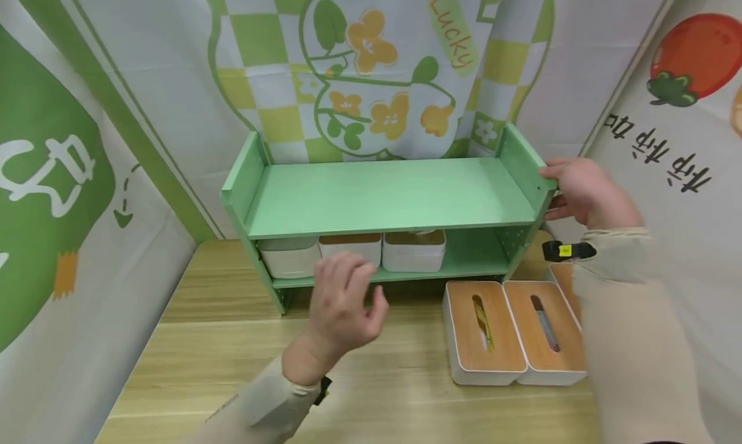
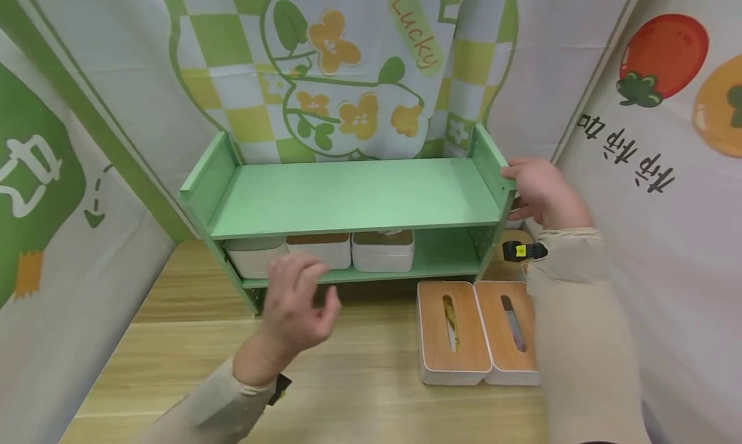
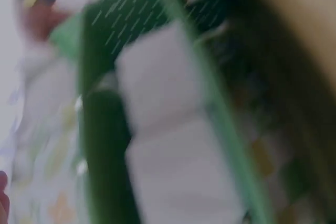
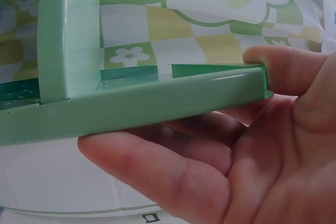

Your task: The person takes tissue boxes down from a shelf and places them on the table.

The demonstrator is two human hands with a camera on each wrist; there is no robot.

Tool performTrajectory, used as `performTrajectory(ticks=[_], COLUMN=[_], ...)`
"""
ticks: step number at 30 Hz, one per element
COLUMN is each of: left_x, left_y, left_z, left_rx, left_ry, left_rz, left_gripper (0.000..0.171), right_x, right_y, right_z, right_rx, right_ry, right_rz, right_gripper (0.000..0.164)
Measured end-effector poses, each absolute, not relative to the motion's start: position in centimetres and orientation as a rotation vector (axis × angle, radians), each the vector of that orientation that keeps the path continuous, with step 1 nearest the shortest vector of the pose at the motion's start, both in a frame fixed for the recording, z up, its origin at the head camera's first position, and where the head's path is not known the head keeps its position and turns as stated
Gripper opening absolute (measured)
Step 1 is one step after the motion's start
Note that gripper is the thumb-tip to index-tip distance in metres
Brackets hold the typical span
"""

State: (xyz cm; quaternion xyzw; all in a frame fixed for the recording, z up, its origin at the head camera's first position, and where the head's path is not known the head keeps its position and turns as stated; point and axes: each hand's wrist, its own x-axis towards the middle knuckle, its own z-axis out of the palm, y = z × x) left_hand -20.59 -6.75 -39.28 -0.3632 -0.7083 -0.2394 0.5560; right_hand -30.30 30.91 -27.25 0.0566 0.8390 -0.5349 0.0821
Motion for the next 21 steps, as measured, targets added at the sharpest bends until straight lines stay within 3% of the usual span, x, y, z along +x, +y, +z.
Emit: performTrajectory(ticks=[7,16,21], left_x=[-21.6,-24.6,-25.7], left_y=[-1.4,3.1,4.1], left_z=[-44.4,-44.7,-45.5], left_rx=[-0.765,-0.594,-0.544], left_ry=[-2.169,-2.6,-2.678], left_rz=[-0.317,-0.088,0.001], left_gripper=[0.019,0.053,0.052], right_x=[-30.4,-30.2,-30.0], right_y=[30.6,31.0,30.8], right_z=[-27.7,-27.4,-27.4], right_rx=[0.174,0.17,0.168], right_ry=[2.532,2.552,2.542], right_rz=[-1.587,-1.567,-1.556], right_gripper=[0.067,0.067,0.066])
